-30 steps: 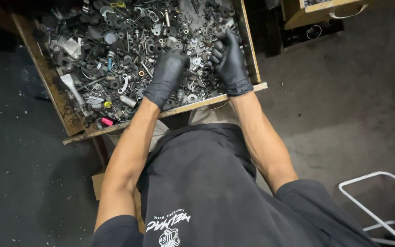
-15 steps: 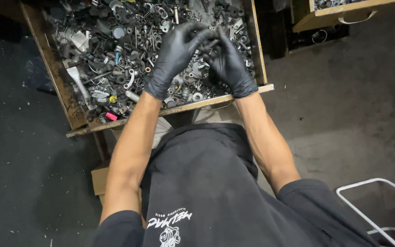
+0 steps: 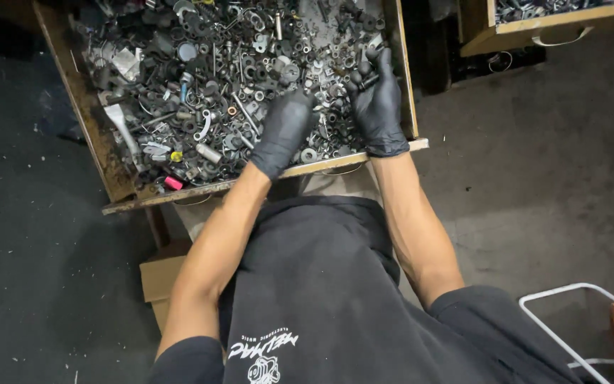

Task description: The person rummages through a drawer filled with various metal hardware items, including bolts, nuts, and washers. They pick up and inspect several small metal pieces by hand, turning them over and occasionally placing them back into the drawer.

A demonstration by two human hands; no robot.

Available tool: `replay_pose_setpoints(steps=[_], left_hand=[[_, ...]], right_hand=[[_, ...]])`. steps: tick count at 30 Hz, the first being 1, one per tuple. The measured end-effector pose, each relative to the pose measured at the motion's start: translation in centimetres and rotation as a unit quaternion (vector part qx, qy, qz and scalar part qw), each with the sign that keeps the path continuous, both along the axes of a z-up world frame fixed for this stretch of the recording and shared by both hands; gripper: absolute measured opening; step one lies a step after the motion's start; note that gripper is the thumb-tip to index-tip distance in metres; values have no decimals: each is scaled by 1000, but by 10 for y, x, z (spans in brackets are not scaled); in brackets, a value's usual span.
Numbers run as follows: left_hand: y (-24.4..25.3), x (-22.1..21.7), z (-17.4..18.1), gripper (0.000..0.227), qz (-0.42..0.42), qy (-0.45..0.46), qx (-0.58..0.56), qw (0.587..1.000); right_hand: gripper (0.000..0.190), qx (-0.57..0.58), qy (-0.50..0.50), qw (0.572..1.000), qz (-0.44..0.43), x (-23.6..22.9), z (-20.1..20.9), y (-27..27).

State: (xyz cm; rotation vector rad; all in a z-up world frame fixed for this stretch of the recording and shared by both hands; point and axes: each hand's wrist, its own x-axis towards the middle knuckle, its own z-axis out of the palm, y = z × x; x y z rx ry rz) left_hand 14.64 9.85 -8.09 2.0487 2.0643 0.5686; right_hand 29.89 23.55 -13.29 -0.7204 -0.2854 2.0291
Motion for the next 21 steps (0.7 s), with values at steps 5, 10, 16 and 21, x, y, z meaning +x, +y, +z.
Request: replay_pose_setpoints(steps=[5, 10, 16, 21], left_hand=[[-32, 5, 47, 67, -129, -124, -269, 946], [-48, -5, 79, 55, -76, -172, -262, 946], [-22, -25, 3, 19, 69, 71, 22, 995], [-27, -28, 7, 19, 75, 197, -14, 977]], right_hand=[[45, -7, -36, 999, -13, -4, 26, -8], [40, -15, -33, 999, -16, -5, 13, -3], [31, -15, -59, 998, 24, -1, 3, 1], [28, -36, -27, 992, 115, 3, 1, -1]])
